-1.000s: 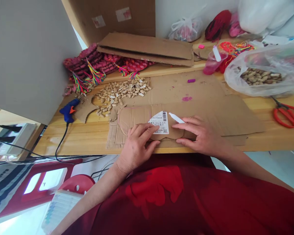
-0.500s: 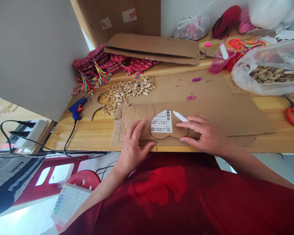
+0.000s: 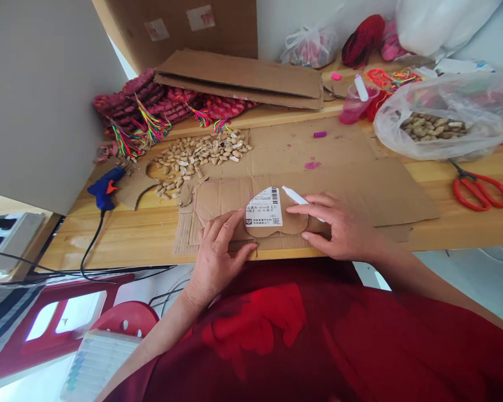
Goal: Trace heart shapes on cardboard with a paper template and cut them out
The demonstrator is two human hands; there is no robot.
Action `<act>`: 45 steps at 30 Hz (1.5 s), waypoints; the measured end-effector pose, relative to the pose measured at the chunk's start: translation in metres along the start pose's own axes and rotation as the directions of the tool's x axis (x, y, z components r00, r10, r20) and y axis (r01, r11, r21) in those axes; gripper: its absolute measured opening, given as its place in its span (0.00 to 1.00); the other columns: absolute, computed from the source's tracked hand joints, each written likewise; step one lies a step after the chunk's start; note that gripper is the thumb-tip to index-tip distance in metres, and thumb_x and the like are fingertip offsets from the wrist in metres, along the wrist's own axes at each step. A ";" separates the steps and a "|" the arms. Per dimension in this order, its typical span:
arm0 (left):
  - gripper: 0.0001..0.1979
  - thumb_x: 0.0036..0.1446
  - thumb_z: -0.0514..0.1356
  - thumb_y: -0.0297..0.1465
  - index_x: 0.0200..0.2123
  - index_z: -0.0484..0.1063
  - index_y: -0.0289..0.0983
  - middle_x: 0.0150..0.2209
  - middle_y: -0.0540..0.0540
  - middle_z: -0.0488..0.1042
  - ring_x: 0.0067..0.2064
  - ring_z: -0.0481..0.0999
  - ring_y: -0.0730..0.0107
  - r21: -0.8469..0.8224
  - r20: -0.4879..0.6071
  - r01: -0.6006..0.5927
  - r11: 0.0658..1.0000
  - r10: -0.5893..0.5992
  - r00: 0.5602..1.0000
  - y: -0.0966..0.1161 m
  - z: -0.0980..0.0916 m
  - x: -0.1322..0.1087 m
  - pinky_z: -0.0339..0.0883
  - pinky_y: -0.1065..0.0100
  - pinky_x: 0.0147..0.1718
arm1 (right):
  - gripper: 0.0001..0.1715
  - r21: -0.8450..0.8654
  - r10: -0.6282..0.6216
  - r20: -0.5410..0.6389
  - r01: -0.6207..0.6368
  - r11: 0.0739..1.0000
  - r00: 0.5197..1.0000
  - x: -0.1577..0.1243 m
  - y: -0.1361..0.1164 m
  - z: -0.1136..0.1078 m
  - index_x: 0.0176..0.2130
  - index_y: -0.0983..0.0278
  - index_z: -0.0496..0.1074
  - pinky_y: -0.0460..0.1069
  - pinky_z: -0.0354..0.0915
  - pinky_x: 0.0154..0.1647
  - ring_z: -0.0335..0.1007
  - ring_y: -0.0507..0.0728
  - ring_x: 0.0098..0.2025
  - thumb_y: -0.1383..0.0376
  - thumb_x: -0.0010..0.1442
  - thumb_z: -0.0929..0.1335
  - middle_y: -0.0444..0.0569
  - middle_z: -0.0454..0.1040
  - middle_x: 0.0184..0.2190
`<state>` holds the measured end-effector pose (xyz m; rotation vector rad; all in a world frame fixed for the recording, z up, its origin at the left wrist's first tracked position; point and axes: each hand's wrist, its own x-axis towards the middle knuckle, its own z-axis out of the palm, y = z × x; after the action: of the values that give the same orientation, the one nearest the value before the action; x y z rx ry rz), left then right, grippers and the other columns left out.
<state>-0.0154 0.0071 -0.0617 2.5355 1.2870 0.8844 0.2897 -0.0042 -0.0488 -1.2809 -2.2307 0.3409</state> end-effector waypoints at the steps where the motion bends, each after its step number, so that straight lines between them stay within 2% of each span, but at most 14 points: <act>1: 0.36 0.63 0.69 0.35 0.70 0.61 0.45 0.62 0.38 0.74 0.62 0.74 0.50 0.006 0.002 0.003 1.000 -0.003 1.000 0.001 0.000 0.001 0.70 0.47 0.60 | 0.31 0.006 0.003 0.007 -0.003 1.000 1.000 0.000 0.000 -0.001 0.61 0.58 0.74 0.66 0.69 0.61 0.72 0.68 0.59 0.65 0.58 0.70 0.57 0.75 0.56; 4: 0.32 0.63 0.68 0.32 0.68 0.64 0.44 0.62 0.38 0.74 0.62 0.73 0.50 0.017 0.013 0.004 1.000 -0.004 1.000 0.003 -0.001 0.005 0.69 0.46 0.60 | 0.32 0.009 -0.008 0.011 0.008 1.000 1.000 0.000 0.000 -0.002 0.61 0.59 0.74 0.65 0.69 0.61 0.72 0.67 0.59 0.66 0.57 0.70 0.57 0.74 0.56; 9: 0.17 0.64 0.66 0.29 0.55 0.76 0.42 0.61 0.39 0.76 0.60 0.75 0.51 0.005 0.036 -0.050 0.999 0.050 0.998 0.006 0.001 0.012 0.71 0.45 0.57 | 0.30 -0.009 -0.002 0.009 0.002 1.000 1.000 -0.001 0.001 0.000 0.61 0.59 0.74 0.66 0.69 0.60 0.72 0.67 0.59 0.64 0.60 0.71 0.58 0.74 0.57; 16: 0.11 0.66 0.65 0.30 0.51 0.79 0.41 0.56 0.40 0.80 0.56 0.78 0.53 -0.020 0.005 -0.083 0.996 0.083 0.997 0.009 0.004 0.014 0.73 0.46 0.55 | 0.26 -0.024 -0.011 -0.029 0.010 1.000 1.000 -0.001 0.000 0.003 0.59 0.61 0.77 0.65 0.71 0.58 0.73 0.67 0.57 0.61 0.62 0.72 0.59 0.76 0.55; 19: 0.13 0.67 0.64 0.30 0.53 0.77 0.41 0.56 0.40 0.79 0.57 0.77 0.53 -0.024 0.007 -0.112 0.993 0.112 0.994 0.009 0.005 0.015 0.74 0.47 0.55 | 0.24 -0.033 -0.019 -0.069 0.017 0.999 0.997 -0.001 0.000 0.006 0.57 0.61 0.78 0.64 0.71 0.58 0.74 0.66 0.55 0.61 0.63 0.72 0.59 0.77 0.54; 25: 0.26 0.65 0.66 0.31 0.65 0.67 0.44 0.61 0.39 0.74 0.61 0.75 0.53 -0.066 0.002 -0.119 0.991 0.120 0.993 0.003 0.006 0.019 0.73 0.49 0.58 | 0.23 -0.015 -0.017 -0.083 0.016 1.000 0.996 -0.003 -0.002 0.007 0.57 0.62 0.78 0.61 0.73 0.55 0.74 0.65 0.53 0.62 0.63 0.72 0.59 0.78 0.52; 29: 0.30 0.65 0.66 0.31 0.68 0.65 0.47 0.63 0.41 0.72 0.64 0.73 0.55 -0.098 -0.038 -0.130 0.987 0.126 0.991 -0.004 0.005 0.027 0.72 0.52 0.61 | 0.20 0.001 -0.020 -0.143 0.021 1.000 0.990 -0.006 0.000 0.008 0.58 0.61 0.77 0.59 0.74 0.55 0.75 0.63 0.54 0.61 0.68 0.70 0.57 0.78 0.52; 31: 0.29 0.65 0.66 0.29 0.67 0.66 0.48 0.62 0.42 0.73 0.63 0.74 0.57 -0.107 -0.072 -0.154 0.982 0.147 0.987 -0.007 0.005 0.035 0.72 0.54 0.61 | 0.18 0.017 -0.017 -0.222 0.021 1.000 0.975 -0.008 0.002 0.010 0.57 0.61 0.78 0.57 0.74 0.55 0.76 0.61 0.54 0.63 0.71 0.67 0.56 0.80 0.51; 34: 0.25 0.65 0.64 0.27 0.63 0.71 0.48 0.58 0.44 0.77 0.58 0.77 0.62 -0.168 -0.124 -0.187 0.968 0.168 0.978 -0.006 0.004 0.055 0.74 0.59 0.58 | 0.17 0.082 0.038 -0.397 -0.006 0.997 0.917 -0.010 0.004 0.011 0.55 0.60 0.78 0.53 0.75 0.53 0.79 0.58 0.52 0.66 0.73 0.63 0.53 0.82 0.49; 37: 0.20 0.62 0.68 0.30 0.57 0.77 0.45 0.50 0.46 0.82 0.52 0.80 0.61 -0.286 -0.151 -0.124 0.950 0.083 0.985 0.004 0.002 0.080 0.75 0.59 0.54 | 0.15 0.296 0.250 -0.487 -0.111 0.949 0.837 -0.007 0.002 0.008 0.50 0.61 0.78 0.48 0.76 0.39 0.82 0.54 0.35 0.62 0.74 0.63 0.50 0.83 0.38; 39: 0.19 0.59 0.70 0.34 0.54 0.79 0.43 0.45 0.46 0.83 0.46 0.81 0.60 -0.445 -0.060 0.030 0.895 -0.064 0.996 0.015 0.002 0.095 0.76 0.59 0.50 | 0.17 0.492 0.448 -0.438 -0.210 0.845 0.779 -0.002 -0.001 0.003 0.46 0.62 0.78 0.46 0.73 0.29 0.77 0.52 0.25 0.55 0.73 0.65 0.45 0.79 0.29; 41: 0.20 0.58 0.71 0.40 0.52 0.80 0.39 0.43 0.45 0.84 0.42 0.81 0.61 -0.648 0.173 0.255 0.718 -0.187 0.967 0.025 0.005 0.107 0.76 0.61 0.45 | 0.22 0.635 0.577 -0.332 -0.276 0.722 0.746 0.004 -0.004 -0.004 0.43 0.63 0.77 0.46 0.70 0.24 0.74 0.51 0.21 0.48 0.70 0.67 0.43 0.76 0.26; 43: 0.21 0.56 0.72 0.43 0.48 0.81 0.36 0.42 0.43 0.84 0.41 0.81 0.61 -0.763 0.366 0.432 0.481 -0.229 0.902 0.032 0.010 0.116 0.75 0.65 0.40 | 0.26 0.695 0.608 -0.236 -0.305 0.651 0.758 0.010 -0.004 -0.010 0.40 0.62 0.76 0.46 0.69 0.22 0.72 0.51 0.20 0.43 0.68 0.67 0.43 0.75 0.27; 45: 0.22 0.53 0.74 0.44 0.45 0.82 0.35 0.40 0.43 0.84 0.39 0.80 0.64 -0.807 0.420 0.487 0.333 -0.256 0.871 0.036 0.016 0.124 0.73 0.68 0.38 | 0.29 0.706 0.592 -0.176 -0.318 0.633 0.787 0.014 0.001 -0.016 0.37 0.62 0.75 0.47 0.70 0.24 0.72 0.52 0.22 0.41 0.68 0.65 0.44 0.75 0.28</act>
<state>0.0749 0.0833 -0.0074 1.3198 0.8645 0.8157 0.2942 0.0074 -0.0320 -1.3483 -1.2142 0.8797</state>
